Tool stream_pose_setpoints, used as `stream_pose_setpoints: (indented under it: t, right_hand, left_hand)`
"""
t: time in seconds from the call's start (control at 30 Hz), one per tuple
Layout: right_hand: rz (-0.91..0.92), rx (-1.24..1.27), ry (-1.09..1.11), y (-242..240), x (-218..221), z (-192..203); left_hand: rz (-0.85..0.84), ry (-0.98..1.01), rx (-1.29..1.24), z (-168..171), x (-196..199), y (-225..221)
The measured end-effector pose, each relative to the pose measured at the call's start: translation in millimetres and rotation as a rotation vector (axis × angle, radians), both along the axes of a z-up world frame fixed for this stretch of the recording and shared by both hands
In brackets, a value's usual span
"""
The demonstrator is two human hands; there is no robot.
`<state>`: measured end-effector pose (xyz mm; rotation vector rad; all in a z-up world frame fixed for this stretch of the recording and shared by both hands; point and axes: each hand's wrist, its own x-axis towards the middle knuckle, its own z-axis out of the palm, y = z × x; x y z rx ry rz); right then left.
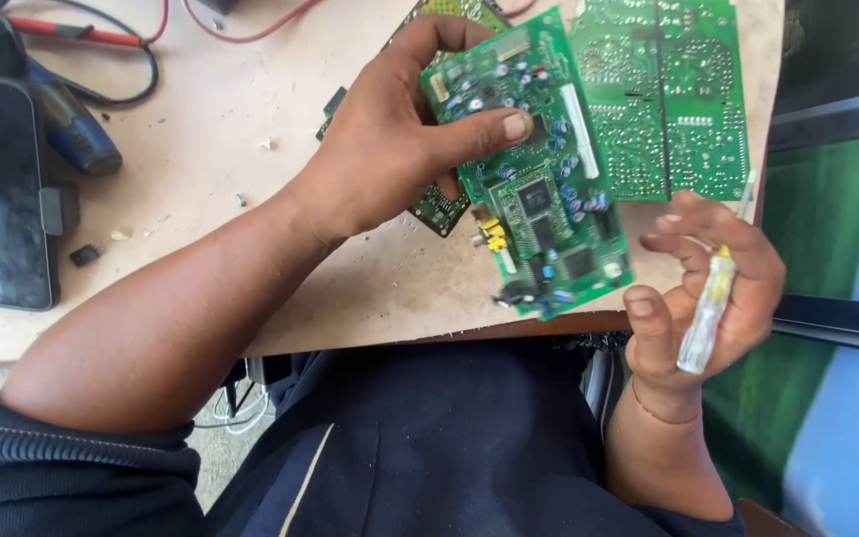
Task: Inspecting and scraping electronic circuit boards with a small tool on a repair bench to clean or repair traces.
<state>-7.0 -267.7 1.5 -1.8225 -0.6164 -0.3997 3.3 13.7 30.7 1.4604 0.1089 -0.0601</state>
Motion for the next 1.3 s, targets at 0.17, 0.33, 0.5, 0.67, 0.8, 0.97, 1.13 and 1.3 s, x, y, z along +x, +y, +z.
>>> stream_pose_setpoints:
  t: [0.17, 0.33, 0.5, 0.67, 0.8, 0.97, 1.13, 1.3]
  right_hand:
    - [0.034, 0.040, -0.076, 12, 3, -5]
    - [0.085, 0.082, 0.021, 24, 3, -4]
    - [0.102, -0.045, -0.014, 36, 11, -6]
    - [0.113, -0.174, -0.092, 46, 12, 1]
    - [0.091, -0.310, -0.285, 56, 18, 7]
    - [0.090, -0.330, -0.284, 59, 18, 9]
    - [0.025, -0.305, -0.217, 49, 20, 5]
    - [0.023, -0.018, 0.205, 45, 29, 5]
  left_hand:
    - [-0.041, -0.075, -0.011, -6, -4, -3]
    - [-0.030, -0.170, 0.061, -7, -5, -4]
    - [0.009, -0.173, 0.333, -9, -2, -2]
    - [-0.030, -0.173, 0.309, -14, 2, 4]
    - [-0.064, -0.243, 0.209, -19, 4, 4]
    - [-0.054, -0.174, 0.273, -19, 5, 5]
    - [-0.070, -0.232, 0.193, -20, 5, 4]
    - [-0.079, -0.178, 0.233, -16, 4, 5]
